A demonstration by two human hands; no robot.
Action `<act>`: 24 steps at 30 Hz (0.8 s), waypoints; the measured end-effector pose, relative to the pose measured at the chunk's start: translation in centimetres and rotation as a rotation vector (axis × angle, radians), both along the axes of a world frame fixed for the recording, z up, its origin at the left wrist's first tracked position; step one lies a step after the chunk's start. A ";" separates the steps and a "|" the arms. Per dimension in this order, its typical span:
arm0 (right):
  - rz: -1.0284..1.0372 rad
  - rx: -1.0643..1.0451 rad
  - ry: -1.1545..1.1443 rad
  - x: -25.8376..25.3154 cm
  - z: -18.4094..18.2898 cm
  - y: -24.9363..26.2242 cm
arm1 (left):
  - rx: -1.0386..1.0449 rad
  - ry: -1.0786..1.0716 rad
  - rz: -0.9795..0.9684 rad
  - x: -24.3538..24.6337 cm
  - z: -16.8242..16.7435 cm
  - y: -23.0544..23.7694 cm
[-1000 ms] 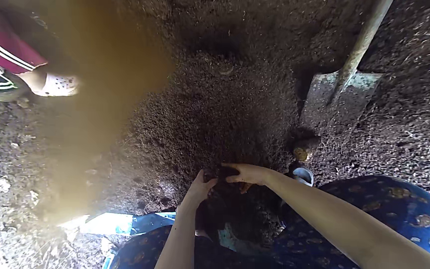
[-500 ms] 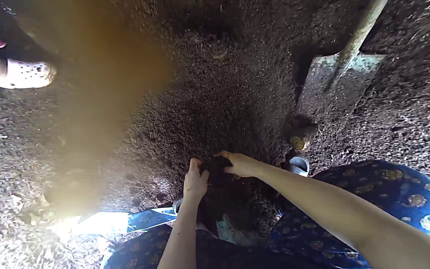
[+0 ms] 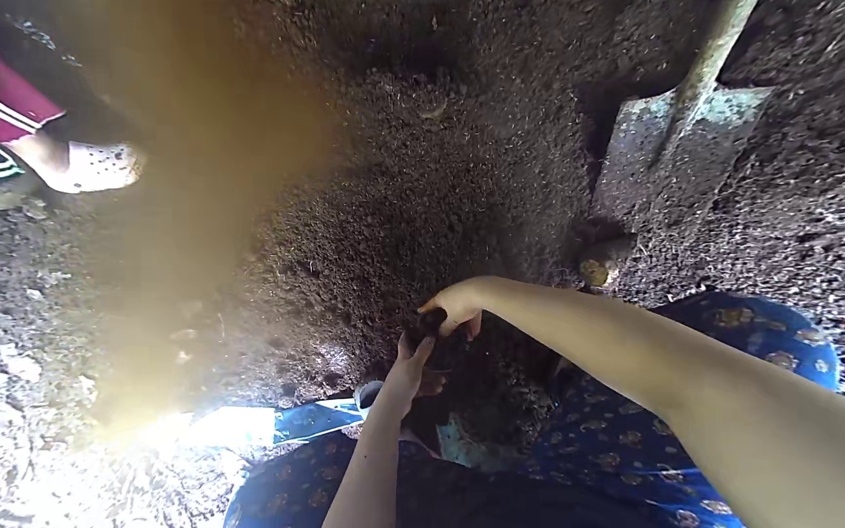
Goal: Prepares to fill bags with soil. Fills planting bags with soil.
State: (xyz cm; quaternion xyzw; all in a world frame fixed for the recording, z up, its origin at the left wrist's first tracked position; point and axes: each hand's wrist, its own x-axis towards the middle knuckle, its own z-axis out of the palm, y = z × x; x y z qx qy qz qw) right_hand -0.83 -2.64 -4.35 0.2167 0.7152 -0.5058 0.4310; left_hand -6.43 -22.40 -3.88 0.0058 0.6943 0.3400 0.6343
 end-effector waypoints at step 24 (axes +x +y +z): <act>-0.169 0.227 0.292 1.2 9.4 -1.5 | 0.603 1.275 -0.311 2.8 -4.6 0.9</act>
